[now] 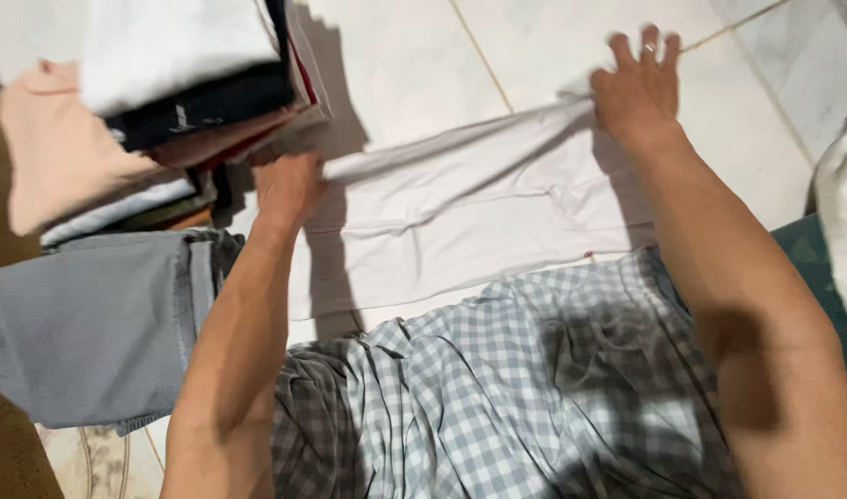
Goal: The person folds a peach-colored garment and two white t-shirts by hand, placing each one onto a stack of laundry on the floor.
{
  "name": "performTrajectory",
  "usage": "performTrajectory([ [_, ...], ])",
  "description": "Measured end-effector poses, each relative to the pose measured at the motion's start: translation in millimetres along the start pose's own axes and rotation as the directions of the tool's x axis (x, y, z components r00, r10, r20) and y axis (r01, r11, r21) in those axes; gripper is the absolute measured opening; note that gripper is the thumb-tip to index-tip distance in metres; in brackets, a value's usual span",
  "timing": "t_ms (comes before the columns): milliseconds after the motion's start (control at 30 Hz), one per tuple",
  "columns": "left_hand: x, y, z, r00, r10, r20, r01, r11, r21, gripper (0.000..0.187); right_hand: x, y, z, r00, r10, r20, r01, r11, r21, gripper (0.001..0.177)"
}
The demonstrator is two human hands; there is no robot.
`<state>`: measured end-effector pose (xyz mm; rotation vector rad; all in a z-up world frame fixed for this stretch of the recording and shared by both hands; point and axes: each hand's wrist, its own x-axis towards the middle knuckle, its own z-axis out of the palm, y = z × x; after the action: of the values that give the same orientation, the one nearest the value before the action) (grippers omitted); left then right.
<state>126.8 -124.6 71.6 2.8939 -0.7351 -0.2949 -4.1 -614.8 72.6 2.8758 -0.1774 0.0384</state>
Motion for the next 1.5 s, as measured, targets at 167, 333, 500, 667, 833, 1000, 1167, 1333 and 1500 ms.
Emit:
performTrajectory([
  [167,-61,-37,-13,0.985,-0.074,-0.154,0.106,0.972,0.209,0.020,-59,33,-17,0.989,0.144,0.019,-0.139,0.978,-0.156,0.023],
  [333,-115,-55,-6,0.928,-0.076,-0.365,0.113,0.990,0.082,0.016,-111,23,-20,0.989,0.137,0.061,-0.129,0.986,-0.109,0.034],
  [500,-153,-35,0,0.889,0.061,-0.454,0.070,0.962,0.265,0.015,-128,-13,-21,0.863,0.325,0.387,-0.397,0.910,0.122,0.029],
  [667,-156,-16,-1,0.858,-0.349,-0.377,0.321,0.937,-0.137,0.022,-115,-24,-4,0.806,0.386,0.449,-0.584,0.638,0.501,0.029],
  [833,-136,-12,-5,0.806,-0.550,0.221,0.412,0.253,-0.875,0.040,-76,-26,56,0.634,0.524,0.569,-0.731,0.167,0.662,0.037],
  [1000,-104,-37,6,0.838,-0.496,0.228,0.253,-0.017,-0.967,0.041,-43,-11,129,0.659,0.652,0.375,-0.738,0.463,0.491,0.048],
  [1167,-94,-56,15,0.860,-0.463,0.214,0.206,-0.067,-0.976,0.040,-35,-11,144,0.675,0.612,0.412,-0.656,0.243,0.714,0.038],
  [1333,-106,-55,8,0.823,-0.491,0.286,0.182,-0.249,-0.951,0.028,-49,16,65,0.751,0.323,0.577,-0.101,-0.807,0.582,0.021],
  [1500,-126,-59,20,0.808,-0.534,0.251,0.158,-0.214,-0.964,0.024,-96,45,5,0.830,0.332,0.448,0.172,-0.917,0.361,0.030],
])
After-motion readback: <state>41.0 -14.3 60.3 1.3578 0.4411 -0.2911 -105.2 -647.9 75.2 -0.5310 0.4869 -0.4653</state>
